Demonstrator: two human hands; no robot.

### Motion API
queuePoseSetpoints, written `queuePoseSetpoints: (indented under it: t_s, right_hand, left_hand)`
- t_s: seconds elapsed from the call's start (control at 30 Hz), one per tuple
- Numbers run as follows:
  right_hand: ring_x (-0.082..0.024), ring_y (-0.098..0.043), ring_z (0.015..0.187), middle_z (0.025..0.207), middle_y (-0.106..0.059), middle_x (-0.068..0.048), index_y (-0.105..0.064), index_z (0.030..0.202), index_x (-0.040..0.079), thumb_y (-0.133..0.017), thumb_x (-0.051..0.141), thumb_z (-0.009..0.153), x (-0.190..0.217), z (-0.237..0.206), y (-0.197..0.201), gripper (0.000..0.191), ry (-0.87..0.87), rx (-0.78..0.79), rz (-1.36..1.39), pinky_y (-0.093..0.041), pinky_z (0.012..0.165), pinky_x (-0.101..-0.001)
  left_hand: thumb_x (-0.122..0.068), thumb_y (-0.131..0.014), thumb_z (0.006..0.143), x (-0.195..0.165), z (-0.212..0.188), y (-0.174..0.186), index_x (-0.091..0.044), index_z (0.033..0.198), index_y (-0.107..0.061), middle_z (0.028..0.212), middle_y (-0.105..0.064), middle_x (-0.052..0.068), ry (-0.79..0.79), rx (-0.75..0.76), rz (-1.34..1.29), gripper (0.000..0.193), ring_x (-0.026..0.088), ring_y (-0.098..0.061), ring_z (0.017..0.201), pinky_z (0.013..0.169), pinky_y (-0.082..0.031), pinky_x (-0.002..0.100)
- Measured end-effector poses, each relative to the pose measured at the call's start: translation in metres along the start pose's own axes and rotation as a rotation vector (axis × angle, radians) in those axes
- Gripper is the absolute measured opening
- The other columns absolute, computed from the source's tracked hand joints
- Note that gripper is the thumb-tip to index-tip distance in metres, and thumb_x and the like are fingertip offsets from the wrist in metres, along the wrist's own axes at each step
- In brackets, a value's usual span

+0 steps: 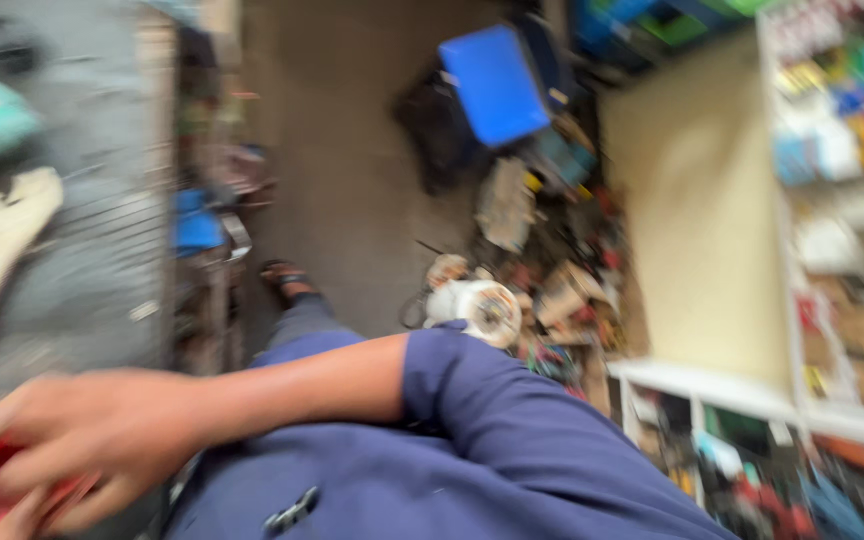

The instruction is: The person reassembles a small red electric water pump on a cluttered workbench. They fit the motor armature into the red pump housing, press the housing halves together, tap components into place with a hammer, and handle small screws and wires while working the parts into position.

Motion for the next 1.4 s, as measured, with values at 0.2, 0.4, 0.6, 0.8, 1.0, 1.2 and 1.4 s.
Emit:
queuePoseSetpoints:
  t_s: [0.2,0.4,0.6,0.8,1.0,1.2,1.4]
  right_hand:
    - [-0.035,-0.055,0.128,0.142,-0.051,-0.016,-0.064,0.092,0.011,-0.085,0.026,0.071,0.005,0.017,-0.016,0.032,-0.080,0.098,-0.130,-0.049,0.104,-0.0441]
    - [-0.038,-0.055,0.129,0.141,-0.051,-0.015,-0.063,0.090,0.010,-0.085,0.023,0.071,0.018,0.024,-0.051,0.032,0.013,0.268,-0.187,-0.049,0.109,-0.0470]
    - [-0.038,-0.055,0.125,0.140,-0.051,-0.017,-0.064,0.091,0.008,-0.085,0.022,0.072,0.028,0.034,-0.080,0.031,0.053,0.376,-0.181,-0.050,0.105,-0.0465]
    - [-0.040,-0.053,0.132,0.145,-0.050,-0.020,-0.059,0.113,0.008,-0.088,0.022,0.071,0.013,0.044,-0.072,0.053,0.005,0.491,-0.051,-0.048,0.112,-0.0467]
    - [-0.030,-0.051,0.143,0.150,-0.050,-0.016,-0.041,0.150,0.006,-0.094,0.023,0.073,-0.035,0.042,-0.050,0.095,-0.252,0.569,0.277,-0.043,0.121,-0.0403]
    - [-0.028,-0.050,0.148,0.157,-0.048,-0.016,-0.040,0.155,0.005,-0.095,0.016,0.073,-0.074,0.040,-0.022,0.099,-0.234,0.621,0.335,-0.041,0.124,-0.0407]
    - [-0.026,-0.047,0.150,0.160,-0.044,-0.014,-0.037,0.156,0.006,-0.093,0.015,0.076,-0.105,0.052,0.008,0.098,-0.225,0.672,0.476,-0.040,0.126,-0.0407]
  left_hand:
    - [-0.017,-0.048,0.102,-0.020,-0.029,-0.013,-0.001,0.155,-0.035,0.147,-0.051,0.014,-0.076,-0.138,-0.298,0.056,0.023,-0.052,0.136,0.114,-0.042,0.036]
    - [-0.036,-0.045,0.109,-0.046,-0.061,-0.008,0.000,0.156,-0.034,0.147,-0.051,0.013,-0.218,-0.259,-0.497,0.060,0.021,-0.052,0.135,0.114,-0.042,0.035]
    - [-0.042,-0.047,0.108,-0.046,-0.081,0.009,-0.001,0.154,-0.038,0.145,-0.053,0.013,-0.226,-0.382,-0.472,0.063,0.022,-0.052,0.135,0.115,-0.042,0.036]
    - [-0.043,-0.051,0.106,-0.058,-0.077,0.013,0.001,0.152,-0.042,0.144,-0.053,0.015,-0.256,-0.519,-0.333,0.064,0.023,-0.052,0.136,0.115,-0.042,0.037]
    - [-0.041,-0.050,0.105,-0.062,-0.063,0.012,0.001,0.143,-0.053,0.136,-0.063,0.012,-0.164,-0.630,-0.385,0.057,0.018,-0.059,0.127,0.109,-0.046,0.033]
    - [-0.038,-0.050,0.108,-0.080,-0.033,-0.004,0.001,0.145,-0.051,0.139,-0.063,0.013,-0.209,-0.685,-0.442,0.054,0.020,-0.059,0.131,0.112,-0.046,0.034]
    - [-0.036,-0.049,0.108,-0.103,-0.001,-0.022,0.003,0.147,-0.051,0.149,-0.057,0.017,-0.262,-0.730,-0.102,0.055,0.026,-0.054,0.139,0.117,-0.041,0.038]
Point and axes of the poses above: each hand's wrist, its own z-axis towards the middle knuckle, its own y-axis out of the back of the hand, x = y × z, the point moved 10 cm from there along z, towards the middle knuckle
